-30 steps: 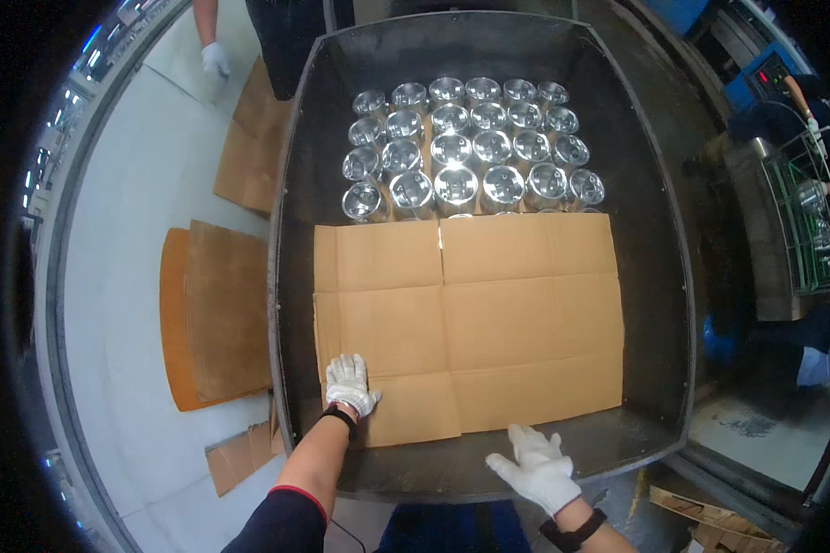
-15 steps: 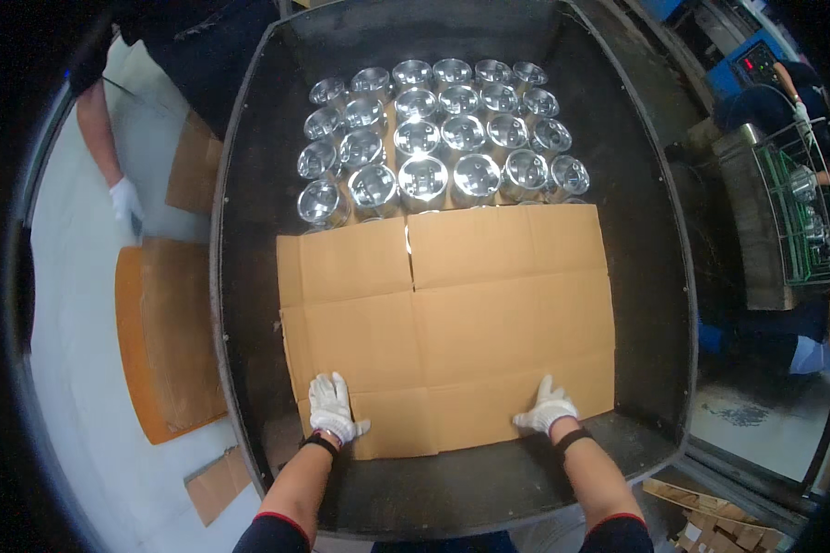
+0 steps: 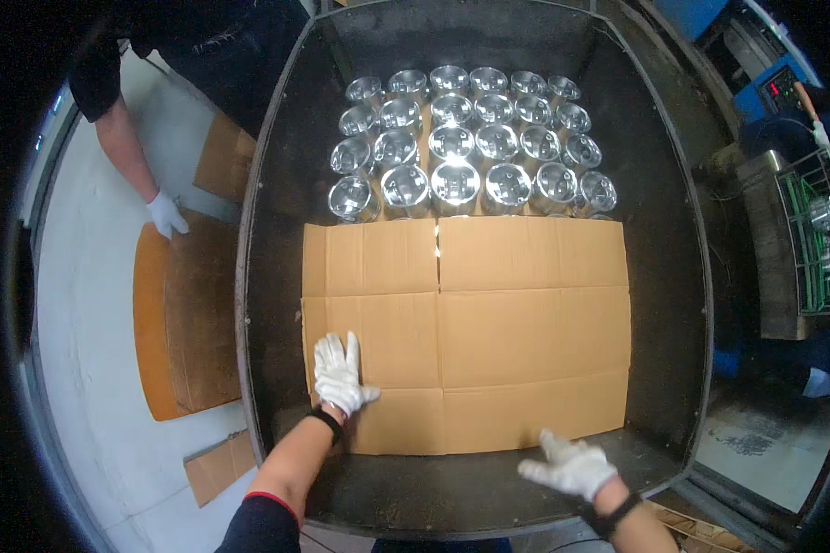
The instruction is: Transfer metal piston-like parts from a green plastic grid to a large metal bin, layering them with cardboard.
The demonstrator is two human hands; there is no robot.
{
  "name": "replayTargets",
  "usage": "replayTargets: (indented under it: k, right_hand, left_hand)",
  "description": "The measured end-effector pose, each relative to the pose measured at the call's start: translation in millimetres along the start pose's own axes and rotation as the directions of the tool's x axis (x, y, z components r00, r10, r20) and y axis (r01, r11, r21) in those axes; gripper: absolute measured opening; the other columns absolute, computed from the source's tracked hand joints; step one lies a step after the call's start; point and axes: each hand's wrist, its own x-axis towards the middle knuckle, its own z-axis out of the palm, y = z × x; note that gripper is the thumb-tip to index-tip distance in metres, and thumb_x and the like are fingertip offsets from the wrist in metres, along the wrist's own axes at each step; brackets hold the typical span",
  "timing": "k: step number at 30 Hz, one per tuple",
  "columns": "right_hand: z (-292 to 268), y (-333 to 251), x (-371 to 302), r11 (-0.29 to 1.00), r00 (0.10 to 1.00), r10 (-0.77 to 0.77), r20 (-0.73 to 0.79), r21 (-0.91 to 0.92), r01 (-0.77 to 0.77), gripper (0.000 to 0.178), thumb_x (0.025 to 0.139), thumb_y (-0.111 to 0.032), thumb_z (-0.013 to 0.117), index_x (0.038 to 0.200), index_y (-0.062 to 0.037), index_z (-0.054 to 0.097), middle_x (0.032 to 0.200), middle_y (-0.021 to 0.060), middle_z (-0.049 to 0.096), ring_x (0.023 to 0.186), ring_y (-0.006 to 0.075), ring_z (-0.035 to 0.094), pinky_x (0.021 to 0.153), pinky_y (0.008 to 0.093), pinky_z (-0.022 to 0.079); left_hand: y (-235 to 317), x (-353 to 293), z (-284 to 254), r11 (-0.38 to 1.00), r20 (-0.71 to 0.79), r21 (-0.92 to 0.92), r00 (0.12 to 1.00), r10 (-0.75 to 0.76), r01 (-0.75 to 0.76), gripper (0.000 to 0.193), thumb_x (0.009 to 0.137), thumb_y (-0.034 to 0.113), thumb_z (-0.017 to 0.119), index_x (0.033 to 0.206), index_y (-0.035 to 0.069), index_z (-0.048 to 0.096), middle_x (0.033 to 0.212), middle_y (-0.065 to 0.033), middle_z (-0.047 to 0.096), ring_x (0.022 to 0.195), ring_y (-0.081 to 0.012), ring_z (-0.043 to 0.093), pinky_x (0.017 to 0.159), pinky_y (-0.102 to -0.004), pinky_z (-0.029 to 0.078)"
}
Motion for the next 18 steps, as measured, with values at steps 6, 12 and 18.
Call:
replayTargets:
  k: [6, 12, 18]
  right_hand:
    - [89.7, -9.2, -59.5, 0.99, 0.856, -0.127, -0.502, -0.114, 0.081, 0.063, 0.097, -0.054, 0.054, 0.134, -0.0034, 0.059, 0.113, 0.0162, 0.07, 0.107, 0.0361, 0.066, 0.109, 0.0489, 0.045]
    - [112.1, -1.0, -45.2, 0.995, 0.714, -0.085, -0.695, -0.021, 0.098, 0.062, 0.097, -0.061, 0.048, 0.122, -0.0083, 0.067, 0.102, 0.0154, 0.074, 0.107, 0.0351, 0.068, 0.09, 0.05, 0.055]
    - [110.3, -0.9, -45.4, 0.997, 0.724, -0.01, -0.69, -0.059, -0.042, 0.055, 0.098, -0.061, 0.043, 0.099, -0.0156, 0.074, 0.09, 0.0086, 0.076, 0.098, 0.034, 0.071, 0.083, 0.0452, 0.056]
  left_hand:
    - [4.3, 39.8, -14.9, 1.0, 0.141, -0.004, 0.99, 0.028, -0.028, 0.149, 0.055, 0.064, 0.09, 0.163, 0.01, 0.001, 0.163, -0.0347, 0.015, 0.153, -0.0499, 0.012, 0.125, -0.0568, 0.008]
    - [15.9, 27.1, -16.2, 0.997, 0.128, -0.073, 0.992, -0.007, 0.016, 0.127, 0.071, 0.066, 0.077, 0.163, 0.008, 0.012, 0.161, -0.0312, 0.027, 0.151, -0.0451, 0.025, 0.125, -0.0505, 0.016]
    - [67.7, -111.2, -62.6, 0.75, 0.068, -0.526, 0.859, 0.508, -0.402, 0.081, 0.097, 0.057, 0.056, 0.15, -0.002, 0.043, 0.15, -0.0229, 0.051, 0.14, -0.0355, 0.048, 0.116, -0.0384, 0.038]
